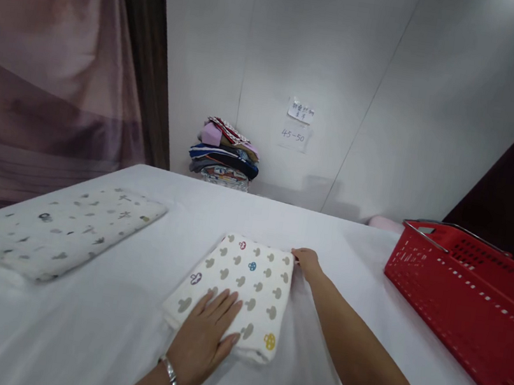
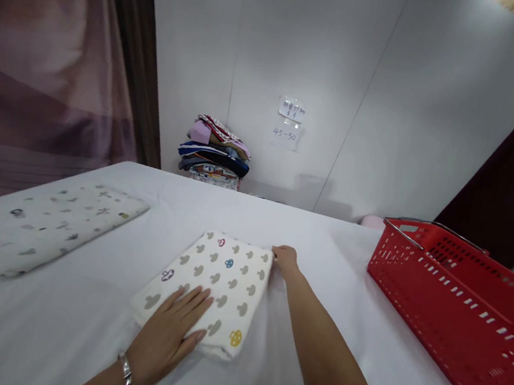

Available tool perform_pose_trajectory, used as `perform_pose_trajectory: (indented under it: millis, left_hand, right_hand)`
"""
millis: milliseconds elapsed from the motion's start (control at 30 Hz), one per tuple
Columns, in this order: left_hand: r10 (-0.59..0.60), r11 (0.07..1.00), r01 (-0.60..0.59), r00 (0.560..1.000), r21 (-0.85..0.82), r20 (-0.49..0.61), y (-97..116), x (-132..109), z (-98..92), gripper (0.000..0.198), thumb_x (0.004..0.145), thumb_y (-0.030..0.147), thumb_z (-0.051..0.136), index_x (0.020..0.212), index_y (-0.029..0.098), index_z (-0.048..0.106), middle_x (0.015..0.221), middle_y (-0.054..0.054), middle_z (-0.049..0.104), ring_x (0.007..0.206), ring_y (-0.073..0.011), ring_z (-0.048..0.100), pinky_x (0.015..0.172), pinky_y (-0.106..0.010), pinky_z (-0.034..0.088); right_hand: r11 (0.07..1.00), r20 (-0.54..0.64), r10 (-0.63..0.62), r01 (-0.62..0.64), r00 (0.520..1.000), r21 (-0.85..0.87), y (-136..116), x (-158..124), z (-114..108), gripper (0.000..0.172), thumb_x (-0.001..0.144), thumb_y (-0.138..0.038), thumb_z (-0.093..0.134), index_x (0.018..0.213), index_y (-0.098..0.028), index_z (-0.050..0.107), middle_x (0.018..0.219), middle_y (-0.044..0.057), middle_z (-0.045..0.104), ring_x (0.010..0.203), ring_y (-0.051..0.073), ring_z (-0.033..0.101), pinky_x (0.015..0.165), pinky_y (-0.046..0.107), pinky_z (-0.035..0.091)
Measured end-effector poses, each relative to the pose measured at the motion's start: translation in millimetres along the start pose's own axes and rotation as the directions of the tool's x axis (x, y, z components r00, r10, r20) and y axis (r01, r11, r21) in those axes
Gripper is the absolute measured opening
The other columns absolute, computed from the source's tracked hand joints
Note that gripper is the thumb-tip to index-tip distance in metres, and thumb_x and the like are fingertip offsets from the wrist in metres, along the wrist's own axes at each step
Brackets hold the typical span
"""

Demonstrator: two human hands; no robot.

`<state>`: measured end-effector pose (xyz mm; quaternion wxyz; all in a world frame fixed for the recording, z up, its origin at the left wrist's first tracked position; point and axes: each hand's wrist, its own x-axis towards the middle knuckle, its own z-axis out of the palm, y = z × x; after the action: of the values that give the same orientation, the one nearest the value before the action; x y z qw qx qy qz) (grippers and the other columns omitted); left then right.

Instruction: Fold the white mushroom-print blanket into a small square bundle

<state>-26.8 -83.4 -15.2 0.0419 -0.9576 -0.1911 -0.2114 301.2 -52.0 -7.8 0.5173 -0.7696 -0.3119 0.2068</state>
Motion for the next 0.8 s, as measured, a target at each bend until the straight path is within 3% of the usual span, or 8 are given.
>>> perform_pose_trajectory:
  millis: [233, 400, 467, 533, 600, 633, 700, 800]
  left_hand:
    - [-0.003, 1.0, 0.003, 1.0, 0.005, 0.01, -0.1, -0.8, 1.3, 0.053, 0.09, 0.041, 0.038, 0.139, 0.024, 0.028, 0.138, -0.003, 0.041, 0.127, -0.0226, 0.035, 0.105, -0.046, 0.027]
    - [0.001, 1.0, -0.001, 1.0, -0.009, -0.005, -1.0, -1.3, 2.8, 0.052, 0.089, 0.04, 0.04, 0.138, 0.025, 0.029, 0.138, -0.002, 0.041, 0.127, -0.0223, 0.036, 0.105, -0.045, 0.026]
    - [-0.001, 1.0, 0.002, 1.0, -0.013, 0.004, -0.9, -1.0, 2.5, 0.052, 0.089, 0.04, 0.039, 0.138, 0.024, 0.03, 0.138, -0.003, 0.041, 0.127, -0.0228, 0.036, 0.105, -0.046, 0.026]
    - [-0.007, 1.0, 0.007, 1.0, -0.016, 0.022, 0.4, -0.5, 1.0, 0.051, 0.089, 0.04, 0.039, 0.137, 0.023, 0.031, 0.138, -0.004, 0.041, 0.127, -0.0233, 0.035, 0.105, -0.046, 0.026]
    - [-0.02, 0.999, 0.021, 0.999, -0.026, 0.036, 2.7, -0.1, -1.8, 0.05, 0.09, 0.04, 0.038, 0.136, 0.022, 0.034, 0.137, -0.005, 0.042, 0.127, -0.0236, 0.036, 0.105, -0.047, 0.025]
    - [-0.03, 0.999, 0.031, 0.999, -0.032, 0.042, 4.2, 0.1, -3.4, 0.049, 0.09, 0.04, 0.037, 0.135, 0.022, 0.035, 0.137, -0.005, 0.042, 0.127, -0.0238, 0.036, 0.105, -0.047, 0.025]
    - [-0.051, 0.998, 0.054, 0.997, -0.044, 0.058, 6.8, 0.5, -6.6, 0.049, 0.09, 0.041, 0.037, 0.134, 0.021, 0.037, 0.136, -0.006, 0.044, 0.127, -0.024, 0.036, 0.105, -0.048, 0.025]
    - [-0.077, 0.994, 0.081, 0.995, -0.067, 0.065, 9.4, 1.1, -9.6, 0.048, 0.089, 0.042, 0.036, 0.133, 0.022, 0.038, 0.136, -0.006, 0.044, 0.127, -0.0235, 0.035, 0.106, -0.047, 0.025]
  right_hand:
    - [1.0, -0.118, 0.001, -0.002, 0.993, -0.013, 1.6, 9.9, -20.8, 0.037, 0.073, -0.051, 0.044, 0.06, -0.017, 0.051, 0.067, 0.008, 0.063, 0.06, 0.016, 0.058, 0.053, 0.026, 0.042]
    - [0.98, -0.081, -0.184, 0.176, 0.98, -0.089, -19.5, -18.2, -16.1, 0.049, 0.078, -0.059, 0.036, 0.075, -0.016, 0.059, 0.086, 0.011, 0.066, 0.083, 0.021, 0.06, 0.072, 0.032, 0.045]
    - [0.936, 0.04, -0.32, 0.322, 0.947, -0.141, -26.9, -40.3, -2.4, 0.049, 0.076, -0.059, 0.043, 0.095, -0.018, 0.062, 0.109, 0.009, 0.062, 0.104, 0.022, 0.053, 0.089, 0.034, 0.039]
    - [0.813, 0.288, -0.446, 0.519, 0.847, -0.266, -29.6, -63.1, 12.1, 0.058, 0.076, -0.058, 0.048, 0.119, -0.02, 0.053, 0.133, 0.007, 0.047, 0.124, 0.023, 0.036, 0.103, 0.037, 0.024]
    - [0.631, 0.533, -0.42, 0.658, 0.735, -0.411, -28.7, -81.2, 22.4, 0.066, 0.081, -0.056, 0.043, 0.133, -0.017, 0.039, 0.144, 0.008, 0.03, 0.134, 0.024, 0.019, 0.108, 0.041, 0.008]
    - [0.555, 0.606, -0.361, 0.685, 0.709, -0.471, -28.1, -87.2, 25.3, 0.066, 0.083, -0.056, 0.038, 0.136, -0.015, 0.035, 0.146, 0.009, 0.025, 0.135, 0.024, 0.013, 0.108, 0.042, 0.003]
    - [0.494, 0.65, -0.246, 0.67, 0.719, -0.555, -29.6, -93.1, 28.6, 0.066, 0.086, -0.054, 0.032, 0.138, -0.014, 0.031, 0.147, 0.009, 0.02, 0.136, 0.023, 0.009, 0.108, 0.043, 0.001]
    - [0.493, 0.642, -0.162, 0.625, 0.75, -0.606, -41.4, -96.3, 34.7, 0.066, 0.086, -0.054, 0.031, 0.138, -0.013, 0.03, 0.147, 0.011, 0.019, 0.136, 0.026, 0.01, 0.107, 0.046, 0.003]
